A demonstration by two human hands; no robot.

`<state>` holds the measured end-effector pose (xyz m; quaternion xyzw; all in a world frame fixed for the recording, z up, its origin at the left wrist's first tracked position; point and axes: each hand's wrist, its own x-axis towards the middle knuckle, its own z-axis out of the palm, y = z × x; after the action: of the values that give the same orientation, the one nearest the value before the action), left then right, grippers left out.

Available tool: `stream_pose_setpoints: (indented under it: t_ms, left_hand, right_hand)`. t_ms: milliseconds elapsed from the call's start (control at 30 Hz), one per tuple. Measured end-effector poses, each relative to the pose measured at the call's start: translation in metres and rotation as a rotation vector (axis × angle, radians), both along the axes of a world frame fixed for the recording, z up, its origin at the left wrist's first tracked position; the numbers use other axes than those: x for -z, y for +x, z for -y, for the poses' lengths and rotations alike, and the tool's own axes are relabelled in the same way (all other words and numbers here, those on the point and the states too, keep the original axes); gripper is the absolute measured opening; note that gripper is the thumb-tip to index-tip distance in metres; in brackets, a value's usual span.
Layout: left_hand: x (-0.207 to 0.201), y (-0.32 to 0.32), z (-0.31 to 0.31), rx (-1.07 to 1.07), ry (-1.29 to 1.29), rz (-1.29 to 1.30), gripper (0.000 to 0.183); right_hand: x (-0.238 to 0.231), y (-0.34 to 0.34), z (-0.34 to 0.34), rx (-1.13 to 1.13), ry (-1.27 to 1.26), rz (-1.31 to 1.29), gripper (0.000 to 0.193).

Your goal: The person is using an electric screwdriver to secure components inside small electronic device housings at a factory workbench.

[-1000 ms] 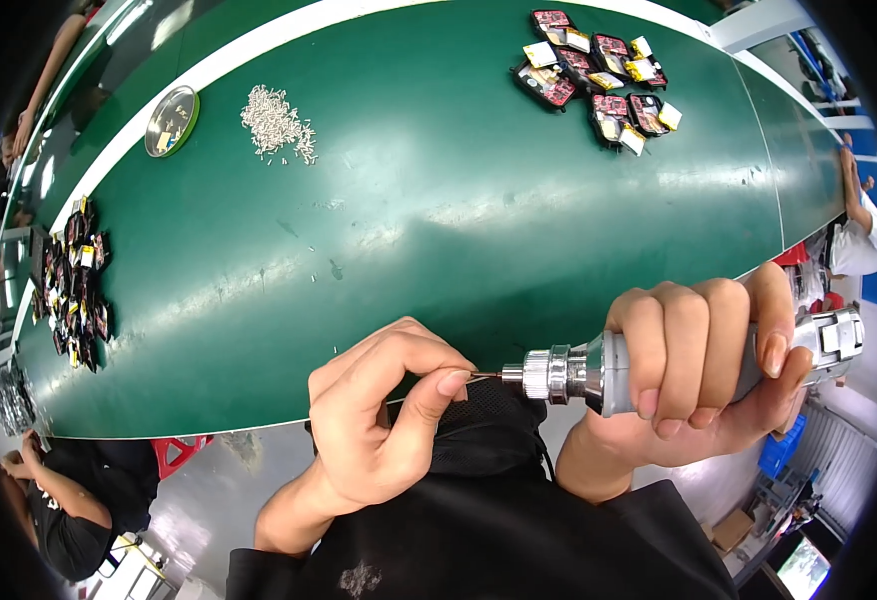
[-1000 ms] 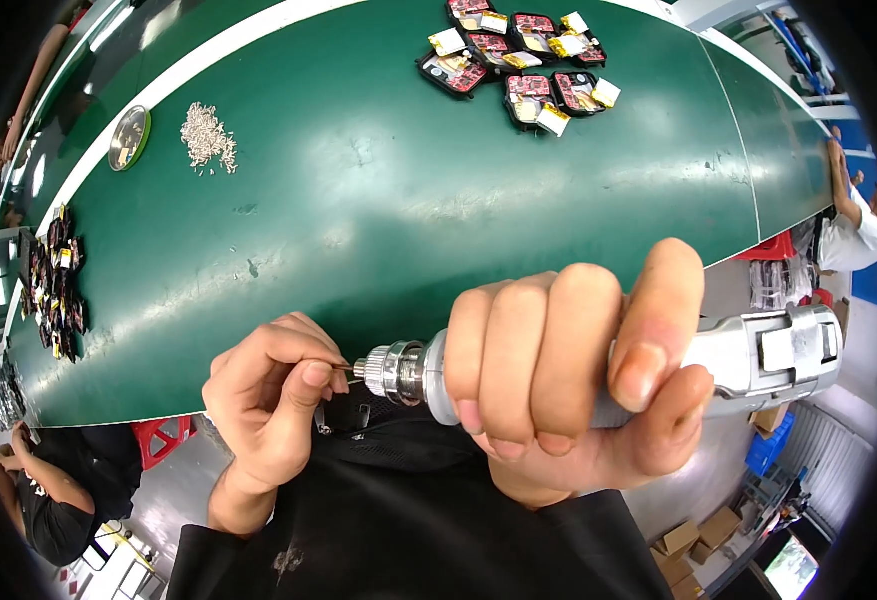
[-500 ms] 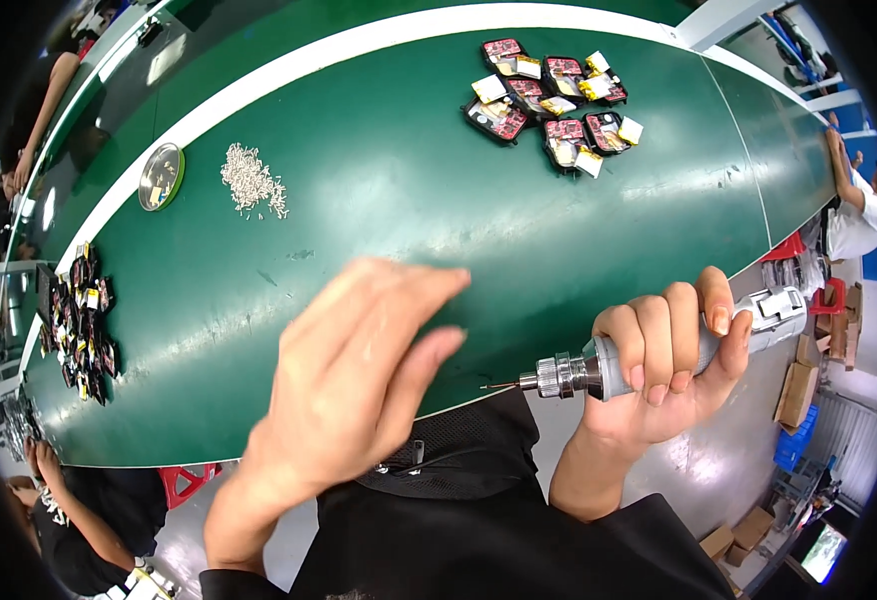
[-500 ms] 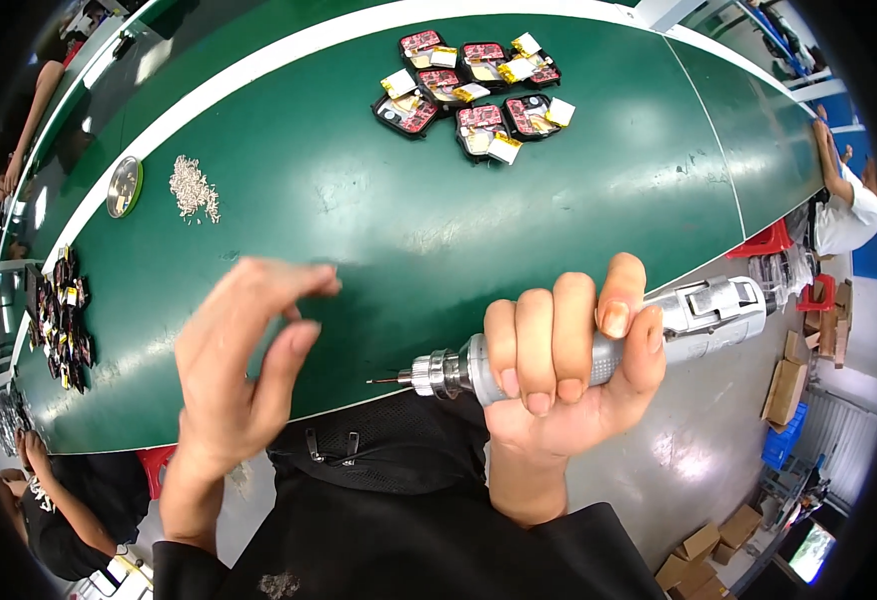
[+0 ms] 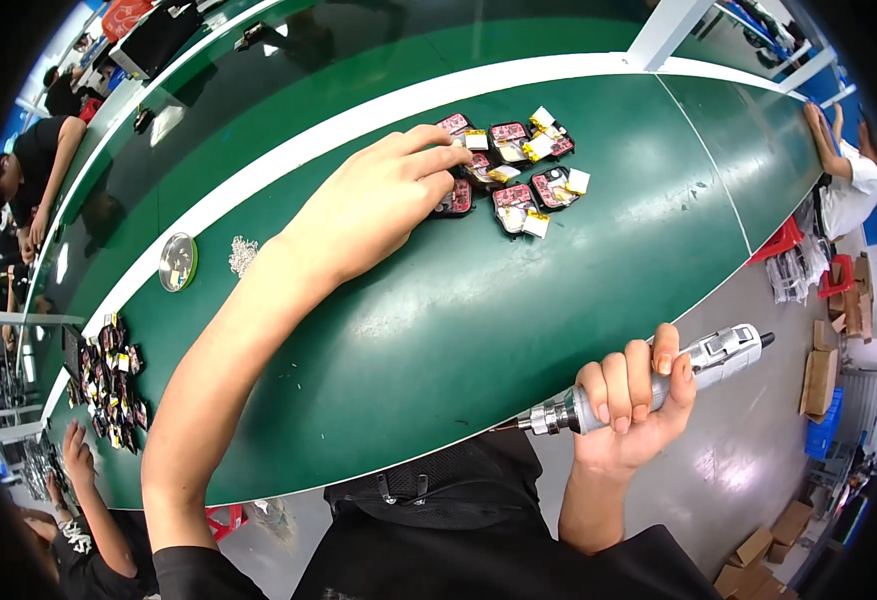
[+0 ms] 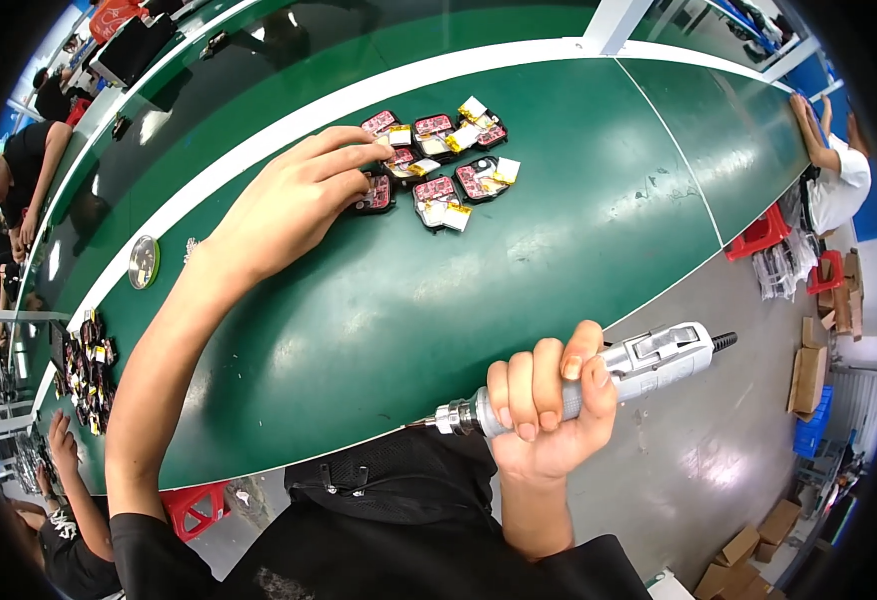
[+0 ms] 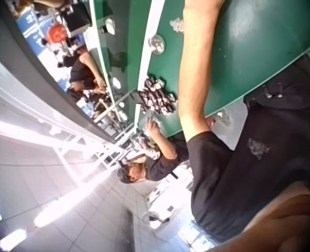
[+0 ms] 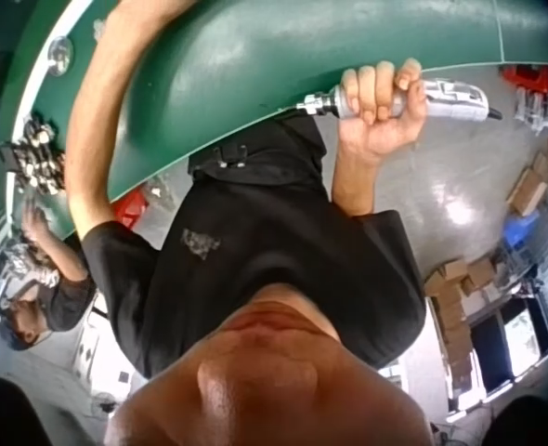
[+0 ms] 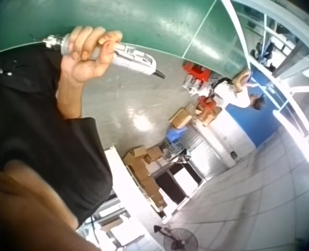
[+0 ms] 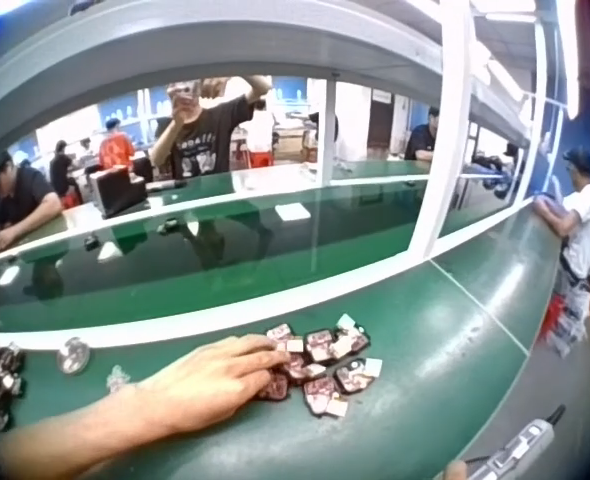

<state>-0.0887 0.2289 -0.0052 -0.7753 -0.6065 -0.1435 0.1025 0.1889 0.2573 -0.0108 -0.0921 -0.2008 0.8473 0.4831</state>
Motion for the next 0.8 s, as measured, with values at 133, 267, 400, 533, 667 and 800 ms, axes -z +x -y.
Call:
stream_pose_setpoints:
  t_ms: [133,267,400,533,667,800]
  left_hand:
    - [-0.008,0.018,0.022,-0.033,0.021,0.052,0.012]
    - [-0.001,0.028,0.061,-0.028,-0.083,0.246,0.023]
    - [-0.015,0.042,0.086,-0.059,-0.174,0.191,0.029]
    - [-0.018,0.055,0.093,-0.05,-0.186,0.082,0.034]
    - [-0.006,0.062,0.095,0.016,-0.057,0.134,0.034]
    - [0.003,0.075,0.104,-0.002,-0.013,0.046,0.033]
  right_hand:
    - [0.004,0.002,-0.002,-0.037,0.023,-0.016,0.02]
    - [0.009,0.0,0.001,-0.064,0.008,0.01,0.019]
    - [0.015,-0.006,0.006,-0.135,0.0,0.013,0.018]
    - [0.019,-0.011,0.013,-0.214,0.0,0.007,0.018]
    - [0.023,-0.014,0.027,-0.325,0.001,-0.008,0.016]
    - [0.023,-0.019,0.049,-0.418,-0.104,0.063,0.012]
